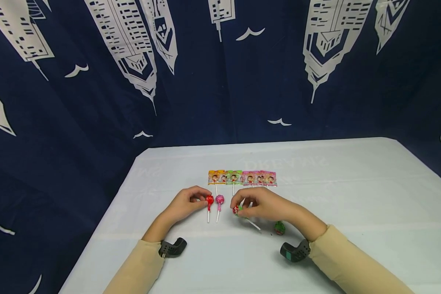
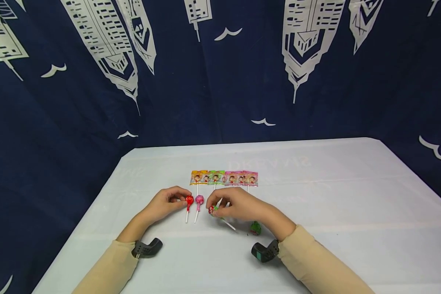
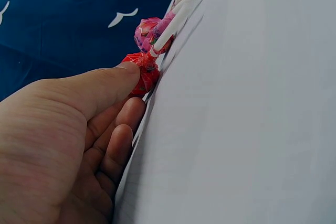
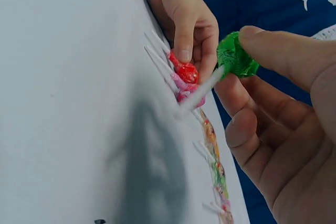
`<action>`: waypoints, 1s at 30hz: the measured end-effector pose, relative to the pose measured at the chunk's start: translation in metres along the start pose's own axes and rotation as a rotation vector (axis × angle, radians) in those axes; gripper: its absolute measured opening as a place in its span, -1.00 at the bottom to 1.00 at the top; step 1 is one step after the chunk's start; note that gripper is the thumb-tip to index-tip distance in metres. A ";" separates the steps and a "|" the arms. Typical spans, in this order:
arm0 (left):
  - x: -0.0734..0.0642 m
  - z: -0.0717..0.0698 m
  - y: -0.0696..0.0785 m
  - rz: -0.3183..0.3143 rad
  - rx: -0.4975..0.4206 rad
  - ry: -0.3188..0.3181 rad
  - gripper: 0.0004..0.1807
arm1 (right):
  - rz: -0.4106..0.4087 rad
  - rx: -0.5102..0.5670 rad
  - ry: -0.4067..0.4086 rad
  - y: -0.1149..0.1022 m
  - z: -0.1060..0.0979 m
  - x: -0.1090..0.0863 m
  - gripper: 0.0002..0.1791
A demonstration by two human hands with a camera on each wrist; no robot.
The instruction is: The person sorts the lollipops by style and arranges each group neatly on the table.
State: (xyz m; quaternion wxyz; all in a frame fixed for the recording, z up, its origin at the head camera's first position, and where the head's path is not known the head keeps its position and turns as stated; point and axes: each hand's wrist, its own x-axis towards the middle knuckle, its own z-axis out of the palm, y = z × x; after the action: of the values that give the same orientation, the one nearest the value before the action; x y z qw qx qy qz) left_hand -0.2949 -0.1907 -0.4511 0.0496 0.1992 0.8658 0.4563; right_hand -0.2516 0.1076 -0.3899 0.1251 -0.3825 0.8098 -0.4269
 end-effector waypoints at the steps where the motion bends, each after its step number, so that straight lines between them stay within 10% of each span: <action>1: 0.000 0.000 0.000 -0.002 -0.001 0.000 -0.74 | 0.012 -0.002 0.013 0.001 -0.001 0.002 -0.77; 30: 0.001 0.000 -0.002 -0.012 -0.008 -0.006 -0.74 | 0.180 -0.079 0.216 0.028 0.013 0.031 -0.80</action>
State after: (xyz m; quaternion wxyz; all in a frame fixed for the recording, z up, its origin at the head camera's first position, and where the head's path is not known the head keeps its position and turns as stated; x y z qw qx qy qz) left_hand -0.2965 -0.1912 -0.4526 0.0557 0.1950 0.8651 0.4588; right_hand -0.2801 0.0865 -0.4161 0.0599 -0.2647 0.8659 -0.4202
